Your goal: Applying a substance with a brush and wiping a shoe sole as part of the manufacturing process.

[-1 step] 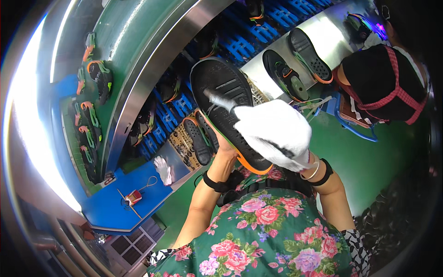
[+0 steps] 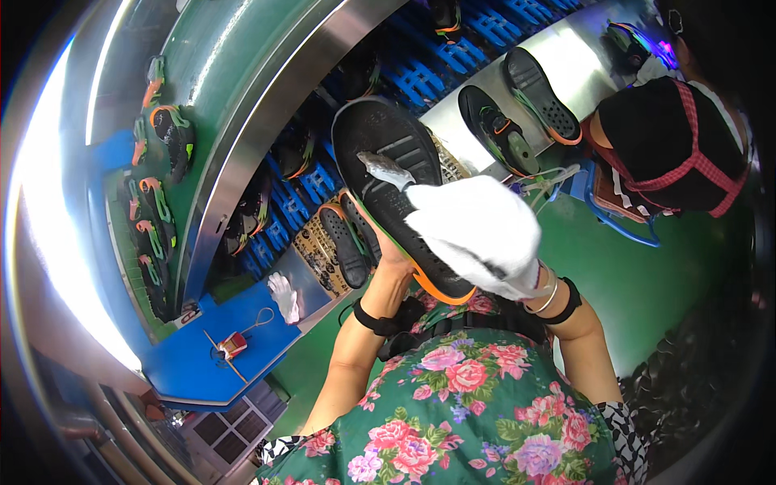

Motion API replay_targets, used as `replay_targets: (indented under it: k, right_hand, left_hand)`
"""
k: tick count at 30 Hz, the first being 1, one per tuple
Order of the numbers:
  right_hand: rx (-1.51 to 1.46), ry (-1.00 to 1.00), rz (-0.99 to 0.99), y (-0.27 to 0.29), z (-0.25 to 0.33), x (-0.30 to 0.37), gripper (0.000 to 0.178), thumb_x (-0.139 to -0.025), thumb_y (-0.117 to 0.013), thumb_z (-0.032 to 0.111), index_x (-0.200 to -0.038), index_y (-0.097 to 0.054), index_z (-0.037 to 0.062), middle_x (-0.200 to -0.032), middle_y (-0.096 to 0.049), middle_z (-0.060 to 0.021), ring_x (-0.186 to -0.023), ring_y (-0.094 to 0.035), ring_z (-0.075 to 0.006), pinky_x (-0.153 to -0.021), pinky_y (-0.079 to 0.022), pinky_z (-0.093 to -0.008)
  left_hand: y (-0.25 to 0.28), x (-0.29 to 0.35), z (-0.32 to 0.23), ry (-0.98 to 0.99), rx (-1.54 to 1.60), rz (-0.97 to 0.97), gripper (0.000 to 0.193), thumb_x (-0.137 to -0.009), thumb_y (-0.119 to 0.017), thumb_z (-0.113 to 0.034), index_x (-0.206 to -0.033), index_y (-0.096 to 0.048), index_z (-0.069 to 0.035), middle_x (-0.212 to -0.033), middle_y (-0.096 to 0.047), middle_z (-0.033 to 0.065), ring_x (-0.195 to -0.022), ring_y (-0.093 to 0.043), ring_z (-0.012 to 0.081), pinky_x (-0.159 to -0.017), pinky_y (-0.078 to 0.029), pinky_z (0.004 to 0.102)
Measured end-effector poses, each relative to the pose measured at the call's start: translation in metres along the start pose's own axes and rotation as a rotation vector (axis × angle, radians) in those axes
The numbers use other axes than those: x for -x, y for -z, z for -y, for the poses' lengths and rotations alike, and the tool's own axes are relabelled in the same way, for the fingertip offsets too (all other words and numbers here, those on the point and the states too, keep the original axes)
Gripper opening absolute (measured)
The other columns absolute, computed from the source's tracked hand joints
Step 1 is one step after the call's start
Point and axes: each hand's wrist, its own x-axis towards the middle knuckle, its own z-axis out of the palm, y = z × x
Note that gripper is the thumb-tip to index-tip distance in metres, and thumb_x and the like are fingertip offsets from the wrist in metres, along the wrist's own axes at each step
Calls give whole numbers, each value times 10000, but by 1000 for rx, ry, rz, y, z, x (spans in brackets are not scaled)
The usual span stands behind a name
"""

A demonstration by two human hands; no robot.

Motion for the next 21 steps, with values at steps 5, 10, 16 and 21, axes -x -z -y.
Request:
replay_targets:
  k: [5, 10, 16, 21]
  right_hand:
    - [-240, -124, 34, -15, 1, 10, 291, -823, -744, 16, -1112, -770, 44, -1116, -754, -128, -922, -721, -274, -820, -569, -355]
    - [-86, -78, -8, -1, -12, 8, 289, -792, -770, 29, -1079, -781, 53, -1071, -765, -124, -912, -720, -277, -828, -568, -366]
    - [-235, -231, 123, -3, -3, 10, 332, -765, -783, 16, -1096, -768, 44, -1063, -762, -102, -931, -718, -274, -810, -570, -377]
    - [-76, -108, 82, -7, -8, 13, 296, -827, -752, 53, -1123, -765, 51, -1094, -754, -102, -929, -720, -258, -807, -566, -355]
  left_hand:
    - [-15, -9, -4, 329, 877, 259, 912, -881, -473, -731, -1464, -435, -30, -1356, -571, 170, -1180, -591, 320, -1072, -463, 443]
    - [-40, -5, -18, 185, 267, 269, 1112, -820, -317, -946, -1447, -470, -40, -1276, -625, 164, -1071, -630, 303, -991, -505, 456]
    - [-58, -9, -27, 207, 132, 443, 1221, -707, -212, -1043, -1135, -595, 35, -998, -676, 185, -799, -679, 265, -731, -574, 374]
    - [-59, -10, -29, 193, 139, 335, 1014, -780, -542, -891, -1229, -520, 18, -1037, -633, 192, -909, -674, 260, -798, -599, 400]
